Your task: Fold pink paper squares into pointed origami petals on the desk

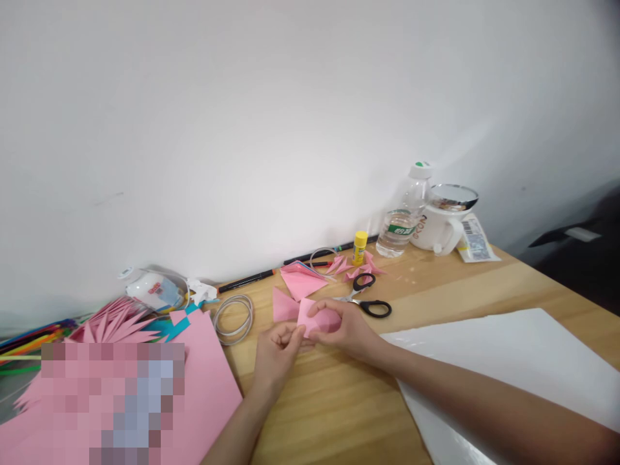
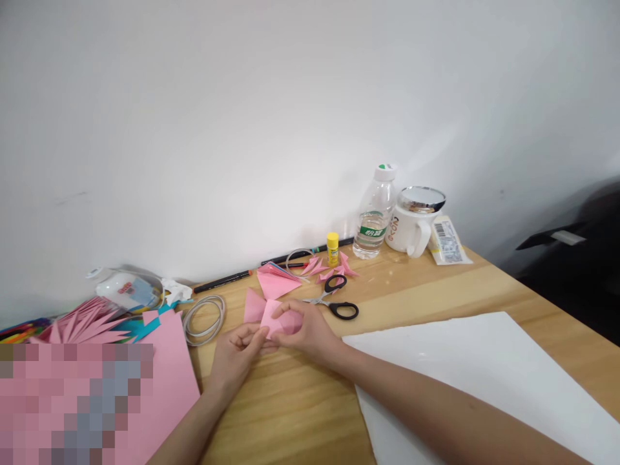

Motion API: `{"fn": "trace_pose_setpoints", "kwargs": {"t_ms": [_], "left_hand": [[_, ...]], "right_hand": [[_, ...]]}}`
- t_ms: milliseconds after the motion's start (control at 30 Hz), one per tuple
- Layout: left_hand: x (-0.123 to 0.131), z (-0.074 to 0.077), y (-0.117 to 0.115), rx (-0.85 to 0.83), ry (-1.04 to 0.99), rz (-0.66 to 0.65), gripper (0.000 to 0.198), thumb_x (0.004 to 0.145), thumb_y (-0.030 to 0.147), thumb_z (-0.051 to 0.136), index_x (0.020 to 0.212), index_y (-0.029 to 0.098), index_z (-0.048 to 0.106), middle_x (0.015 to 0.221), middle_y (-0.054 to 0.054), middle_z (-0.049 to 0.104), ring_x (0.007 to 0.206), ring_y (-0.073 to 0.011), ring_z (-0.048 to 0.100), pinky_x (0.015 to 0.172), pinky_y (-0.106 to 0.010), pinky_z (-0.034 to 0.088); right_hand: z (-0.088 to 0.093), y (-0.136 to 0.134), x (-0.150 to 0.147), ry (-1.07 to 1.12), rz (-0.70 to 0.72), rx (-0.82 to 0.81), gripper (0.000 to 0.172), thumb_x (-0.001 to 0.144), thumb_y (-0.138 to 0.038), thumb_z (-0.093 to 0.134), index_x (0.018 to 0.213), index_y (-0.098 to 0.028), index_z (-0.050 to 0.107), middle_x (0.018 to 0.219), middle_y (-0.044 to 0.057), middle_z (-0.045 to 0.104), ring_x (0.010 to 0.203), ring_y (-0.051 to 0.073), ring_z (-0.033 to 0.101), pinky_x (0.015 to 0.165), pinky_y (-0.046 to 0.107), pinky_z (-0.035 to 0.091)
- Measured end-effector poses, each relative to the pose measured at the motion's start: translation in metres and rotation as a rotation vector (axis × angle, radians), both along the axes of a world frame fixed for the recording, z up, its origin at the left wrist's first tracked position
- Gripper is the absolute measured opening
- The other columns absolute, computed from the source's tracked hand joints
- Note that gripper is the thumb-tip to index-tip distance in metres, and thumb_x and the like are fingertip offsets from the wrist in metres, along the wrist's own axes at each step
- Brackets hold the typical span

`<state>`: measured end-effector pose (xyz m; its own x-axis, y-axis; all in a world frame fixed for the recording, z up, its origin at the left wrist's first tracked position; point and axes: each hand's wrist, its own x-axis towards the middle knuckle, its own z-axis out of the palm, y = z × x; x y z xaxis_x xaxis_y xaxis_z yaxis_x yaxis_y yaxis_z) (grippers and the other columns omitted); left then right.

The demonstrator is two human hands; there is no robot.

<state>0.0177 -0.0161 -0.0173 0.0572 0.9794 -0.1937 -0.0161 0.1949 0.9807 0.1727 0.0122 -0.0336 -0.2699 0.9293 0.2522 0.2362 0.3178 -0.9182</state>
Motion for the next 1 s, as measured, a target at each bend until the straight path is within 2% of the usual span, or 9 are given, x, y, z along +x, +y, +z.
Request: {"fn": "trace_pose_setpoints", "kwargs": {"t_ms": [267,367,500,600,667,867,933,1000], "left_hand": [[0.006,0.005,-0.004,0.168,0.238,0.015,0.016,0.069,0.031,0.064,0.068,0.016,0.071,0.060,-0.002,0.070,0.053,-0.0154,0.062,0.054,-0.021,0.049],[0.006,0.005,-0.004,0.171,0.232,-0.002,0.017,0.068,0.031,0.064,0.070,0.016,0.071,0.060,-0.003,0.070,0.054,-0.0158,0.062,0.054,-0.021,0.048],[0.002,0.000,-0.002,0.079,0.097,0.004,0.022,0.067,0.034,0.065,0.075,0.014,0.070,0.063,-0.003,0.071,0.057,-0.0185,0.065,0.056,-0.025,0.051],[-0.002,-0.004,0.000,0.057,0.041,0.035,0.024,0.065,0.035,0.066,0.074,0.014,0.069,0.062,-0.003,0.070,0.058,-0.0200,0.066,0.056,-0.027,0.052],[-0.005,-0.005,0.002,0.059,0.036,0.050,0.024,0.066,0.036,0.066,0.074,0.014,0.068,0.062,-0.003,0.070,0.059,-0.0204,0.066,0.057,-0.028,0.052],[-0.008,0.001,0.003,0.115,0.158,0.085,0.019,0.068,0.032,0.064,0.075,0.015,0.069,0.063,-0.003,0.071,0.062,-0.0199,0.067,0.064,-0.028,0.052],[-0.007,0.003,0.002,0.135,0.188,0.079,0.019,0.068,0.032,0.064,0.074,0.015,0.069,0.063,-0.004,0.071,0.061,-0.0197,0.067,0.063,-0.027,0.052],[-0.007,0.002,0.001,0.138,0.182,0.054,0.019,0.069,0.031,0.064,0.075,0.014,0.069,0.063,-0.004,0.071,0.060,-0.0196,0.066,0.062,-0.027,0.052]], "right_hand": [[-0.002,-0.002,-0.003,-0.007,-0.026,0.040,0.023,0.058,-0.017,0.065,0.079,-0.018,0.055,0.082,0.002,0.060,0.077,0.017,0.056,0.072,0.026,0.042],[0.000,-0.003,-0.002,0.002,-0.002,0.013,0.026,0.057,-0.012,0.062,0.081,-0.018,0.055,0.081,0.001,0.059,0.076,0.016,0.055,0.072,0.026,0.042],[0.000,-0.001,0.000,0.058,0.028,-0.025,0.030,0.057,-0.007,0.057,0.085,-0.018,0.054,0.083,0.001,0.058,0.078,0.016,0.054,0.068,0.024,0.042],[-0.006,0.003,0.001,0.211,0.084,-0.098,0.041,0.060,-0.004,0.050,0.098,-0.020,0.050,0.088,0.001,0.056,0.070,0.012,0.053,0.056,0.020,0.040],[-0.009,0.005,0.000,0.296,0.128,-0.135,0.049,0.061,-0.003,0.049,0.107,-0.021,0.046,0.092,0.001,0.054,0.068,0.010,0.052,0.055,0.019,0.040],[-0.011,0.005,-0.001,0.318,0.129,-0.211,0.072,0.065,-0.014,0.063,0.126,-0.023,0.027,0.088,0.003,0.057,0.074,0.014,0.055,0.061,0.024,0.044],[-0.012,0.005,0.000,0.273,0.119,-0.202,0.078,0.061,-0.018,0.068,0.127,-0.022,0.026,0.094,0.005,0.057,0.080,0.017,0.056,0.065,0.027,0.046],[-0.013,0.006,0.000,0.196,0.068,-0.138,0.077,0.058,-0.019,0.071,0.124,-0.021,0.033,0.103,0.008,0.055,0.090,0.020,0.055,0.073,0.031,0.045]]}}
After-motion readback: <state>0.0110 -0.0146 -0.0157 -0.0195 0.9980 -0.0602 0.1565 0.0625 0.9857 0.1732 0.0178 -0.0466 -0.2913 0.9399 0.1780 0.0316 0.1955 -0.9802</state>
